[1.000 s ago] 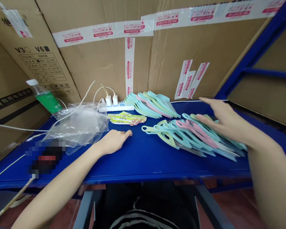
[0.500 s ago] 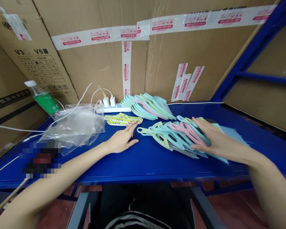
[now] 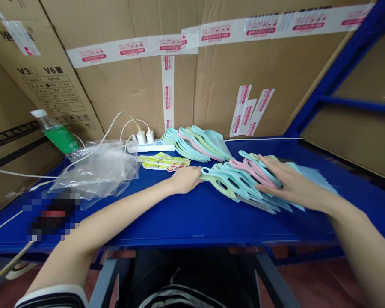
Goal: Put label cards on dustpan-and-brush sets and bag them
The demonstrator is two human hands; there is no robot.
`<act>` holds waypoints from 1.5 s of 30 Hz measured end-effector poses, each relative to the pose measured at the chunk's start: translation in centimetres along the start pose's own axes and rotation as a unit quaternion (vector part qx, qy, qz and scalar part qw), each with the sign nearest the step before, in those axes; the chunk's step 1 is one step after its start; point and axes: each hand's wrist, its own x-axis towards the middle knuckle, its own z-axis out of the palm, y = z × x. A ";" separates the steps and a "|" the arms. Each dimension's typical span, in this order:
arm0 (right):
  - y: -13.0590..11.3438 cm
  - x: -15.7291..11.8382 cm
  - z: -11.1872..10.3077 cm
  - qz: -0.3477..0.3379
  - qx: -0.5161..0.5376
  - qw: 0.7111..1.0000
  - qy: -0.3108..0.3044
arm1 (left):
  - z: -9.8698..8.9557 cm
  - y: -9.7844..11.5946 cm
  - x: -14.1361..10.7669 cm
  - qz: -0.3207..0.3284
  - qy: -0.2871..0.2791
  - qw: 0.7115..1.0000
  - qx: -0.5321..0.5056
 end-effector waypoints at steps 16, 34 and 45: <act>-5.0 1.5 -1.7 -0.127 -0.034 0.972 0.196 | -0.5 -3.9 -5.6 -0.051 0.054 0.993 0.090; -17.7 8.2 4.1 -0.332 -0.143 0.932 -0.027 | 0.4 -9.5 -8.9 -0.003 0.029 0.996 0.089; -17.9 7.7 2.9 -0.310 -0.126 0.939 -0.078 | 0.3 -9.4 -8.7 -0.017 0.001 0.995 0.095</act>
